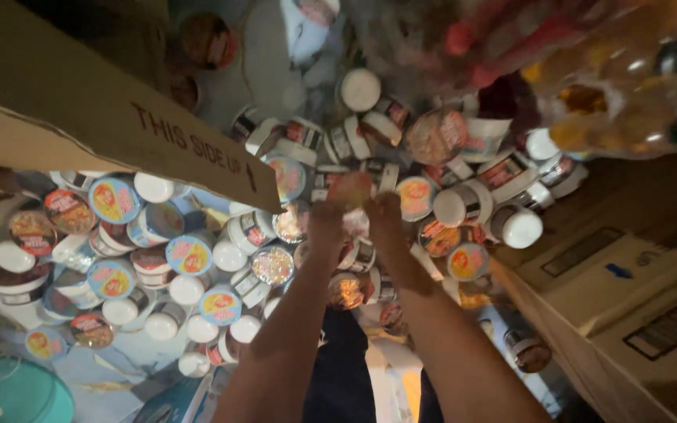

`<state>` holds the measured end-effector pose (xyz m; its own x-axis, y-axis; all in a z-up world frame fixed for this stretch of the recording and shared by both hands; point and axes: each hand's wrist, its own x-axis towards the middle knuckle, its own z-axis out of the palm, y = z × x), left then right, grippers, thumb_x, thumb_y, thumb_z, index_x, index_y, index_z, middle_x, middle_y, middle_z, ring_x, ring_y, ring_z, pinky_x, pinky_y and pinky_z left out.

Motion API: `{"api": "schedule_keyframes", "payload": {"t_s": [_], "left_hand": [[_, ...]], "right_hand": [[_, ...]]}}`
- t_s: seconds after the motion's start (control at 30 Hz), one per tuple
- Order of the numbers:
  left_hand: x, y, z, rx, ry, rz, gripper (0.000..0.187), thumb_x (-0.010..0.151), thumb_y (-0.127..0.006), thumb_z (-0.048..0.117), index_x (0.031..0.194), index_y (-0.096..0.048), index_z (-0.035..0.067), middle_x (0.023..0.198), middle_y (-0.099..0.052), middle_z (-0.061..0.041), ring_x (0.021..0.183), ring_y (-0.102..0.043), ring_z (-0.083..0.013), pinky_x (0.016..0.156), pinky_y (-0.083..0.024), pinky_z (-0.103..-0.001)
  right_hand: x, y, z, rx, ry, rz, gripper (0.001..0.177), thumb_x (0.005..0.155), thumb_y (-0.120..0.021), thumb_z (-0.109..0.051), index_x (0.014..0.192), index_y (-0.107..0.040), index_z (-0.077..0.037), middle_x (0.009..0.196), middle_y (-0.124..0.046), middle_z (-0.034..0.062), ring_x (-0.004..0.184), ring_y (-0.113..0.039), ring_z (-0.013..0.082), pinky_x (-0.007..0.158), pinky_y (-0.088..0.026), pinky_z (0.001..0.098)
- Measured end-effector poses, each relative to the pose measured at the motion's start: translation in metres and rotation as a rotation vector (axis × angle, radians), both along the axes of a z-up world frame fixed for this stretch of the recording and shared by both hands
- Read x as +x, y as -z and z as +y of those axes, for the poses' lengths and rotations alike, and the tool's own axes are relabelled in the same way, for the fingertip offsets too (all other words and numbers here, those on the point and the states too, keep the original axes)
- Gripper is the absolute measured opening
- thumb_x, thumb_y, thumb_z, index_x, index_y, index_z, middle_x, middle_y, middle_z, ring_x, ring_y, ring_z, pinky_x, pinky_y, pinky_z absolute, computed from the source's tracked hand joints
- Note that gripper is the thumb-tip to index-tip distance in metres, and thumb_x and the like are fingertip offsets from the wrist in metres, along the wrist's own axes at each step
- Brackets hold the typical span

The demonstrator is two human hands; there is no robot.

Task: The person organizes instant noodle cups by picking them up from a cluttered pile on the floor and placing them into a cardboard box. The person also handles a cardboard box flap during the process.

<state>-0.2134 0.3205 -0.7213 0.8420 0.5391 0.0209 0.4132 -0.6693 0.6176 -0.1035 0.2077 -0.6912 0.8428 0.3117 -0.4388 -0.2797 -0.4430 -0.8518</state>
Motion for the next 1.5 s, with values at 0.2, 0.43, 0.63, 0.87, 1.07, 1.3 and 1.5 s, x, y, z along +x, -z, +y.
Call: {"api": "schedule_keyframes", "payload": {"t_s": [0.2,0.43,0.63,0.87,1.07,1.3,1.5], "left_hand": [[0.004,-0.127,-0.012,-0.702,-0.459,-0.139,0.054,0.068,-0.080,0.014,0.116,-0.055,0.016,0.096,-0.060,-0.009,0.086,-0.057,-0.0281,0.067,-0.047,-0.042],[0.010,-0.284,-0.002,-1.559,-0.703,-0.043,0.061,0.081,-0.068,0.011,0.138,-0.052,0.025,0.101,-0.058,0.001,0.089,-0.056,-0.0163,0.068,-0.048,-0.034],[0.014,-0.383,-0.015,-1.488,-0.577,-0.082,0.042,0.085,-0.069,0.013,0.125,-0.057,0.020,0.113,-0.063,-0.002,0.102,-0.061,-0.0152,0.079,-0.051,-0.035],[0.029,-0.522,-0.029,-1.539,-0.443,-0.104,0.034,0.086,-0.065,0.014,0.117,-0.052,0.022,0.116,-0.063,0.002,0.106,-0.063,-0.0155,0.082,-0.054,-0.040],[0.032,-0.594,-0.057,-1.592,-0.273,-0.292,0.032,0.091,-0.064,0.011,0.120,-0.052,0.018,0.110,-0.064,-0.002,0.094,-0.063,-0.0155,0.070,-0.057,-0.036],[0.051,-0.711,-0.113,-1.686,-0.132,-0.438,0.027,0.093,-0.061,0.011,0.118,-0.051,0.016,0.109,-0.065,0.000,0.096,-0.069,-0.0125,0.074,-0.062,-0.034],[0.076,-0.773,-0.173,-1.689,0.013,-0.403,0.023,0.094,-0.062,0.013,0.116,-0.056,0.016,0.107,-0.064,0.003,0.094,-0.066,-0.0087,0.071,-0.059,-0.029]], "right_hand": [[-0.004,-0.145,0.004,0.063,0.311,0.495,0.033,0.083,-0.066,-0.024,0.113,-0.051,-0.020,0.102,-0.057,-0.0047,0.088,-0.060,0.0126,0.070,-0.056,0.0365],[-0.001,-0.249,-0.017,0.169,0.260,0.505,0.032,0.093,-0.054,-0.031,0.122,-0.052,-0.019,0.109,-0.059,0.0014,0.097,-0.059,0.0151,0.075,-0.057,0.0383],[0.001,-0.350,-0.031,0.266,0.381,0.541,0.040,0.086,-0.054,-0.024,0.126,-0.054,-0.023,0.117,-0.063,0.0014,0.097,-0.068,0.0184,0.073,-0.061,0.0393],[0.005,-0.471,-0.058,0.445,0.420,0.507,0.042,0.085,-0.052,-0.028,0.127,-0.055,-0.022,0.108,-0.068,0.0029,0.090,-0.070,0.0207,0.072,-0.060,0.0388],[0.012,-0.584,-0.087,0.520,0.395,0.444,0.046,0.079,-0.052,-0.022,0.124,-0.060,-0.023,0.108,-0.071,0.0050,0.088,-0.072,0.0206,0.073,-0.061,0.0377],[0.029,-0.661,-0.155,0.626,0.268,0.195,0.045,0.085,-0.049,-0.021,0.129,-0.059,-0.016,0.115,-0.069,0.0068,0.093,-0.071,0.0186,0.074,-0.061,0.0372],[0.040,-0.737,-0.237,0.564,0.261,0.137,0.048,0.082,-0.049,-0.021,0.130,-0.055,-0.020,0.126,-0.061,0.0035,0.104,-0.066,0.0186,0.085,-0.058,0.0388]]}}
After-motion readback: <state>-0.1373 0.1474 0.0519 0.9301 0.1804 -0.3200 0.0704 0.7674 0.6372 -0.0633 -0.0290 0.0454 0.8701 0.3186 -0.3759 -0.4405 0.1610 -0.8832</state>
